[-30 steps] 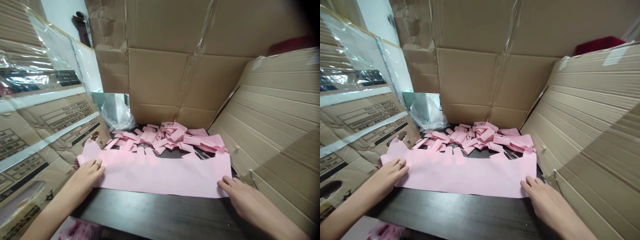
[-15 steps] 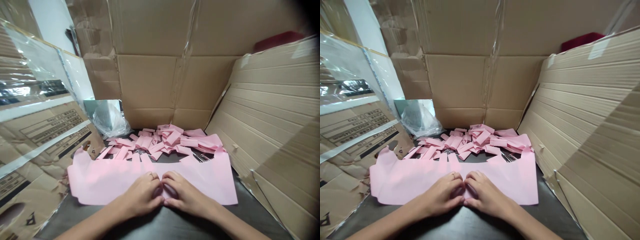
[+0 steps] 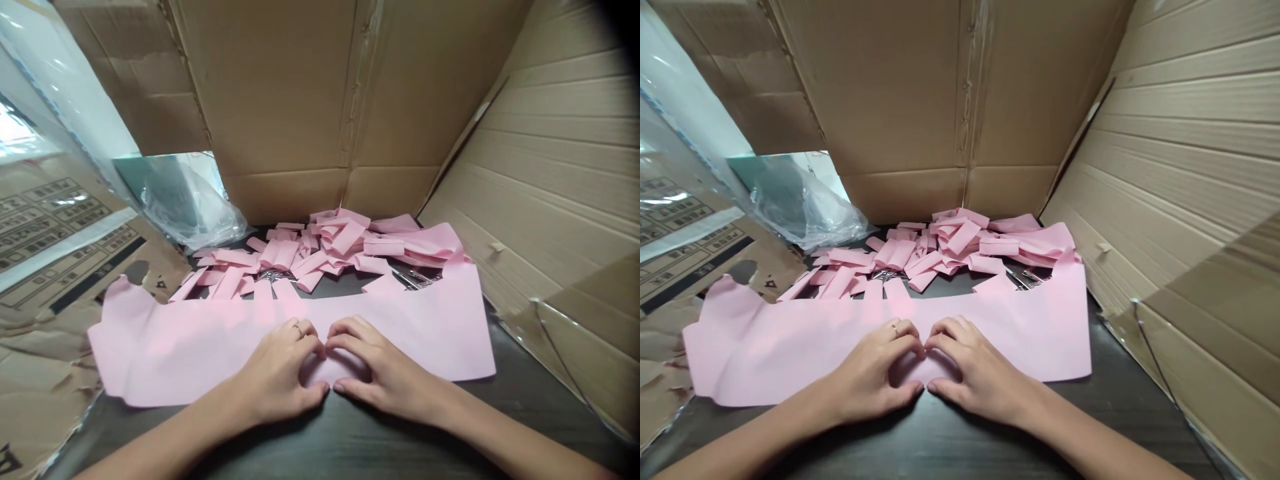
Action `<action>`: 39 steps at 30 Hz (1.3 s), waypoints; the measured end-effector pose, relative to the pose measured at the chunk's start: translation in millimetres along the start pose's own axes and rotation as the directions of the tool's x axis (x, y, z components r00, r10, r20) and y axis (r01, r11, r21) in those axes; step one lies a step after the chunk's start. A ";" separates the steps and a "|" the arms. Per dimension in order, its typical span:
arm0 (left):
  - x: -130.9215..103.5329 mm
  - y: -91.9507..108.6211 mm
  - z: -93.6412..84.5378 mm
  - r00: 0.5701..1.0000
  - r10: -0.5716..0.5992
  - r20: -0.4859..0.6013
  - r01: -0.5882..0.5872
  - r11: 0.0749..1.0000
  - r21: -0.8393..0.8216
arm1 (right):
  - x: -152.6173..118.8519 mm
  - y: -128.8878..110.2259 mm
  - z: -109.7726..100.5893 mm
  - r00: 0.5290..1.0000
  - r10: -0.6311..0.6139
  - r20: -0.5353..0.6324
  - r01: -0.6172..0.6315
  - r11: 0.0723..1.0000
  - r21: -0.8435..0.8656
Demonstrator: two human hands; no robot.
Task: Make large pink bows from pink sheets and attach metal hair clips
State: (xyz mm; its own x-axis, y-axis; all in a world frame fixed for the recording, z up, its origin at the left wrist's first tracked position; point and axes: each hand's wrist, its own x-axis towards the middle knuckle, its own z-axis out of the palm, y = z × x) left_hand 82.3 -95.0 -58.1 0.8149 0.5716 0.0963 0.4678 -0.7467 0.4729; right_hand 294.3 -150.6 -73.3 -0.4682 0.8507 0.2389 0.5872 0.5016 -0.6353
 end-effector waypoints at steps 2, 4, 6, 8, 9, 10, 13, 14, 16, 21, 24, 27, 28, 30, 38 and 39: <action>-0.6 0.3 -0.8 1.000 0.026 -0.001 -0.026 1.000 0.002 | -0.7 -1.0 1.8 1.000 -0.020 -0.024 0.020 1.000 -0.021; -1.4 0.9 -1.5 0.999 0.052 -0.008 -0.052 0.998 0.021 | -0.9 -1.9 3.8 0.997 -0.045 -0.057 0.042 0.998 -0.050; -2.7 1.2 -1.5 0.998 0.059 -0.016 -0.058 0.997 0.044 | -0.7 -2.8 5.7 0.996 -0.057 -0.075 0.051 0.996 -0.073; -4.3 0.8 -0.8 0.998 0.052 -0.021 -0.051 0.998 0.046 | -0.2 -3.4 7.5 0.996 -0.053 -0.072 0.047 0.996 -0.079; -5.2 0.4 -0.4 0.999 0.046 -0.022 -0.045 0.998 0.040 | 0.1 -3.5 8.2 0.996 -0.050 -0.070 0.044 0.996 -0.079; -5.9 -0.1 0.1 0.999 0.043 -0.022 -0.042 0.999 0.033 | 0.3 -3.6 8.8 0.996 -0.047 -0.069 0.042 0.996 -0.078; -7.2 -1.6 1.3 0.999 0.046 -0.027 -0.045 0.998 0.034 | 0.9 -3.4 9.6 0.996 -0.048 -0.074 0.042 0.996 -0.077; -7.1 -1.9 1.6 0.998 0.050 -0.029 -0.049 0.998 0.039 | 0.8 -3.3 9.7 0.996 -0.050 -0.075 0.044 0.996 -0.078; -6.5 -2.4 2.0 0.998 0.053 -0.043 -0.051 0.997 0.049 | 0.4 -3.0 10.0 0.995 -0.054 -0.079 0.048 0.995 -0.084; -5.1 -3.5 3.5 0.995 0.049 -0.085 -0.044 0.997 0.055 | -0.6 -2.0 11.5 0.994 -0.062 -0.090 0.053 0.994 -0.094; -5.2 -4.1 4.9 0.993 0.067 -0.099 -0.061 0.996 0.061 | 0.1 -1.4 12.4 0.995 -0.054 -0.087 0.046 0.995 -0.093; -5.3 -4.4 6.2 0.991 0.071 -0.116 -0.066 0.997 0.049 | 1.6 -1.0 13.5 0.996 -0.044 -0.084 0.036 0.995 -0.095; -5.2 -4.4 6.7 0.991 0.062 -0.120 -0.058 0.998 0.040 | 2.2 -0.9 13.9 0.995 -0.043 -0.085 0.034 0.995 -0.097; -4.7 -4.3 7.4 0.992 0.032 -0.126 -0.031 0.999 0.017 | 3.2 -0.5 14.6 0.996 -0.041 -0.085 0.032 0.994 -0.106; -2.5 -3.3 7.1 0.991 -0.069 -0.117 0.065 0.997 -0.043 | 4.6 2.6 17.4 0.992 -0.019 -0.125 0.004 0.993 -0.121; -2.6 -3.3 6.8 0.989 -0.082 -0.121 0.076 0.996 -0.051 | 4.7 3.0 18.0 0.992 -0.009 -0.128 -0.006 0.993 -0.116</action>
State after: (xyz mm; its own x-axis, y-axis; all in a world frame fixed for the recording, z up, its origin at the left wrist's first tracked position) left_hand 80.9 -96.4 -65.8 0.7264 0.6678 0.1623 0.5104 -0.6824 0.5232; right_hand 282.0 -147.9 -87.3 -0.3848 0.8594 0.3368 0.6628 0.5112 -0.5471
